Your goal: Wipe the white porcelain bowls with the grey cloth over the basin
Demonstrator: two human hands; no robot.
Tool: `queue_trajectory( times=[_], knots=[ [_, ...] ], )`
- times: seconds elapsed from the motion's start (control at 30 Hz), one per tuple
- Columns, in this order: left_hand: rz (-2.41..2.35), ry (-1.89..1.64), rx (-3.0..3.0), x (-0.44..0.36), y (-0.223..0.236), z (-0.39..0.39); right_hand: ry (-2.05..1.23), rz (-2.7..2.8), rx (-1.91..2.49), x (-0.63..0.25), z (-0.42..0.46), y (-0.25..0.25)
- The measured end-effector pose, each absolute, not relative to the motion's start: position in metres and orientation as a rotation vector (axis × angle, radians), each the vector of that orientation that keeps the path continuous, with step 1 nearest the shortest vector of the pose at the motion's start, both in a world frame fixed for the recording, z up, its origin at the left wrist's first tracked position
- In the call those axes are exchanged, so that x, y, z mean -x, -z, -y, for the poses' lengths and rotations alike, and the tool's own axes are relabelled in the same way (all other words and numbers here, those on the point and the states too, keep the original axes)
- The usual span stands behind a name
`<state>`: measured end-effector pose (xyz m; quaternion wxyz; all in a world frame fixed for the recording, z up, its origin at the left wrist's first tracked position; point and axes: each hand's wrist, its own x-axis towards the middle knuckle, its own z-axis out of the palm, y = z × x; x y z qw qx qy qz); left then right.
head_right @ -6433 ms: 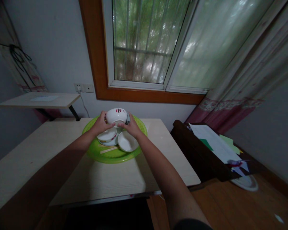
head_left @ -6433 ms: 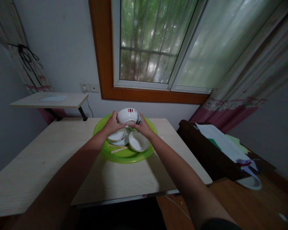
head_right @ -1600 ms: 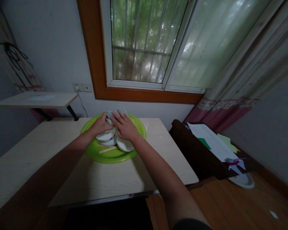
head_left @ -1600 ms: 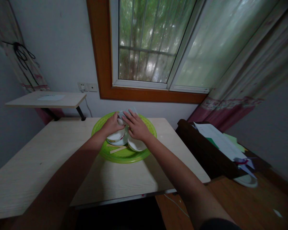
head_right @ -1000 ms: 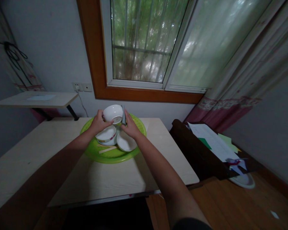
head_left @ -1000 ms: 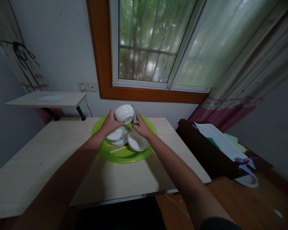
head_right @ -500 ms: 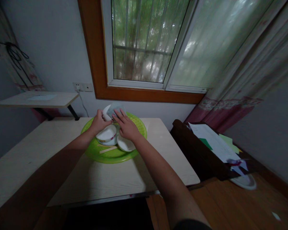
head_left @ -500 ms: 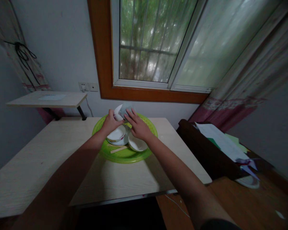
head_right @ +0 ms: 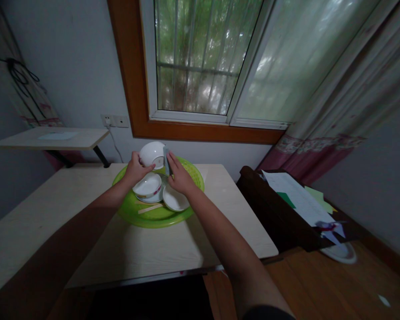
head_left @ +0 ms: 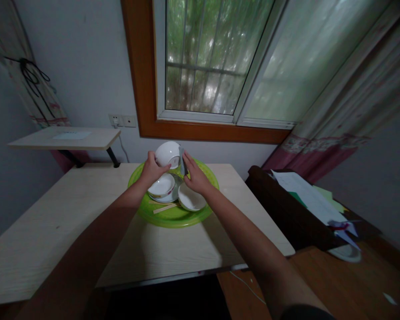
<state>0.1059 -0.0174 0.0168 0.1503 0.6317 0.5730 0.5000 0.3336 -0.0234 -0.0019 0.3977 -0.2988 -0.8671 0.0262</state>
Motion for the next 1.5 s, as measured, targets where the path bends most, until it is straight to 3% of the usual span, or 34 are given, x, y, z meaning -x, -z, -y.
queue_trajectory(
  times=[0.4, 0.77, 0.97, 1.2, 1.5],
  knots=[
    [-1.5, -1.272, -2.081, -0.107, -0.008, 0.018, 0.128, 2.367, 0.645, -0.326, 0.043, -0.017],
    [-1.423, -1.253, -2.041, -0.105, -0.012, 0.023, -0.485, 1.914, 0.826, -0.338, 0.02, -0.008],
    [-1.312, -1.235, -1.967, -0.103, -0.005, 0.016, -0.655, 1.752, 0.906, -0.337, 0.014, 0.001],
    [-1.13, -1.256, -1.944, -0.105, -0.004, 0.015, -0.449, 1.829, 0.897, -0.34, 0.006, 0.008],
    [-1.307, -1.218, -2.082, -0.105, -0.007, 0.017, -0.222, 1.988, 0.844, -0.341, 0.008, 0.004]
  ],
)
